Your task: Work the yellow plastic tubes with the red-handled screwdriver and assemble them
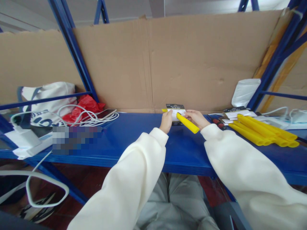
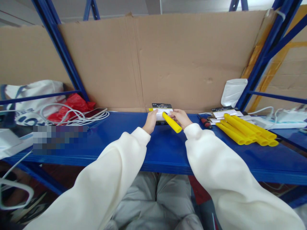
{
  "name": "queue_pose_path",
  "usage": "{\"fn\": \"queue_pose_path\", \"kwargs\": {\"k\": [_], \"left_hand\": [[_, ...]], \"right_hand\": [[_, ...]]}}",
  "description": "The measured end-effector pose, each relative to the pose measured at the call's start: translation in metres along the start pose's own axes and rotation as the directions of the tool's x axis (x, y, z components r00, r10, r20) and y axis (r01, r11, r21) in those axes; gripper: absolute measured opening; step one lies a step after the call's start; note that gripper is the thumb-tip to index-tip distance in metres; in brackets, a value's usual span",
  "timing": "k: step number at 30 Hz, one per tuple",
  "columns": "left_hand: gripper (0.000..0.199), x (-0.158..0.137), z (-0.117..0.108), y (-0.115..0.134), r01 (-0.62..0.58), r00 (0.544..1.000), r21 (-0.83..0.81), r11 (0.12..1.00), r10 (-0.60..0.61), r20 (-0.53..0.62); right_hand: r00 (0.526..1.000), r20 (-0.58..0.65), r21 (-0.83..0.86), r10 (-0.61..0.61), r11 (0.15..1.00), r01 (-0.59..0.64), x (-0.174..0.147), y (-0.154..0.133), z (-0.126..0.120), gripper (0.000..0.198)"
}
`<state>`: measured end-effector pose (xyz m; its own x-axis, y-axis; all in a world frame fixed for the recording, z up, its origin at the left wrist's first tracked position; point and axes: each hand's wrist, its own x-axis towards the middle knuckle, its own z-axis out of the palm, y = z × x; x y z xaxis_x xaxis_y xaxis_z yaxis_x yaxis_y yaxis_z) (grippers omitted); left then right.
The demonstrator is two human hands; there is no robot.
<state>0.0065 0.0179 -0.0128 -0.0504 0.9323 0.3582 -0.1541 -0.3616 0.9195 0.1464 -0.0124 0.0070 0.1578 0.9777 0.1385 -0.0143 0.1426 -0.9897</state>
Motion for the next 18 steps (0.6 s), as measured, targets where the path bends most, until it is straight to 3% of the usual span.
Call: {"fn": "queue_pose_path", "kwargs": {"k": [3,8,13,18], "left_hand": [[0.025,-0.001,0.000,0.002,0.012,0.999,-0.042,0.999,-0.014,-0.040],[0.024,0.002,0.000,0.003,0.044,0.990,-0.139,0.989,-0.062,-0.129],[0.032,0.007,0.001,0.006,0.125,0.965,-0.357,0.926,-0.197,-0.174],[0.030,0.004,-0.006,0.016,0.256,0.923,-0.402,0.879,-0.346,-0.170]], "right_hand": [[0.998,0.030,-0.002,0.049,0.999,-0.049,0.001,0.000,-0.003,0.011],[0.999,-0.043,0.058,0.022,0.998,-0.019,-0.003,-0.003,-0.003,0.019],[1.000,-0.006,0.084,-0.021,0.996,0.021,-0.006,-0.006,-0.002,0.021],[0.991,0.062,0.129,-0.122,0.985,0.113,-0.004,-0.006,-0.008,0.033]]}}
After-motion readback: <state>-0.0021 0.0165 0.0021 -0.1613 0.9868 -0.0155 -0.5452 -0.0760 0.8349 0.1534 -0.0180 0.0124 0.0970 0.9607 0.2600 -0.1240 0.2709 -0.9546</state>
